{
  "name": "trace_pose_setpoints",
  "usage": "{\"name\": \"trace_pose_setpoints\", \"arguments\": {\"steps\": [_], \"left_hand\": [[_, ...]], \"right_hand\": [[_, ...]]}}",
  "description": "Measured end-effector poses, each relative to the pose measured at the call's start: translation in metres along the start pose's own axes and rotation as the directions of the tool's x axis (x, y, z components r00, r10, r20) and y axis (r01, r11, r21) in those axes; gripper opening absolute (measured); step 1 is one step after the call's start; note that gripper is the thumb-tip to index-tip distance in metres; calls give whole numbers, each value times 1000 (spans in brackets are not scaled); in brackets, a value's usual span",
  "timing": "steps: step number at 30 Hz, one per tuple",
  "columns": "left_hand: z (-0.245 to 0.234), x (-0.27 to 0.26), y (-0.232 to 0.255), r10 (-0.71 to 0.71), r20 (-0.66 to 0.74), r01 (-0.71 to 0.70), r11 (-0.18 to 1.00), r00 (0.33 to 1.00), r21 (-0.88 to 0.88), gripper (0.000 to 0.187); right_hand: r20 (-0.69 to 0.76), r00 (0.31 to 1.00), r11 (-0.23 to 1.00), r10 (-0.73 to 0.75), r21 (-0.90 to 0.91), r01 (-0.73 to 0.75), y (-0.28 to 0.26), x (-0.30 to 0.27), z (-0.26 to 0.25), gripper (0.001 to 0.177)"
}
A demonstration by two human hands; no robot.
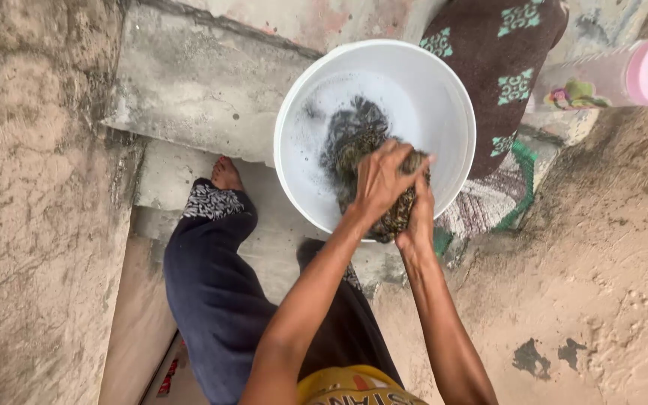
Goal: The person is hand-washing small rugs or mats in a bucket of soapy water.
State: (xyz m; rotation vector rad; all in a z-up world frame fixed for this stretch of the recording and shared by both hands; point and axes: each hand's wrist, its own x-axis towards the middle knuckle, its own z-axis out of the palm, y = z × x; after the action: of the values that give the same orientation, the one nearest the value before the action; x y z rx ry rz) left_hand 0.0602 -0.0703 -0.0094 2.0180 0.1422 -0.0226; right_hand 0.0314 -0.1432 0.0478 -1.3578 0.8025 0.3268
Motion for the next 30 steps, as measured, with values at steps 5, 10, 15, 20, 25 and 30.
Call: {"name": "trace_pose_setpoints", "arguments": {"steps": [5, 10, 15, 20, 25, 30], "left_hand": [[-8, -40, 47, 111, 46, -114, 992, 993, 61, 38], [12, -17, 15, 92, -32, -89, 994, 995, 69, 33], [10, -47, 32, 35, -28, -34, 999, 999, 33, 24], [10, -21, 29, 95, -146, -86, 994, 985, 65, 24], [5, -29, 37, -4, -105, 9, 999, 994, 48, 27], [19, -25, 18, 131, -213, -135, 991, 968, -5, 25]], "right_hand": [[558, 792, 822, -246, 554, -135, 137, 134, -130, 43], [282, 958, 927, -42, 368, -67, 5, 2, -26, 31], [538, 747, 764, -390, 642, -63, 58, 65, -72, 34], [319, 943, 898, -89, 435, -63, 22, 16, -37, 39], [99, 993, 965, -72, 259, 44, 56, 52, -65, 32], [521, 819, 932, -238, 360, 42, 54, 43, -56, 40]]}}
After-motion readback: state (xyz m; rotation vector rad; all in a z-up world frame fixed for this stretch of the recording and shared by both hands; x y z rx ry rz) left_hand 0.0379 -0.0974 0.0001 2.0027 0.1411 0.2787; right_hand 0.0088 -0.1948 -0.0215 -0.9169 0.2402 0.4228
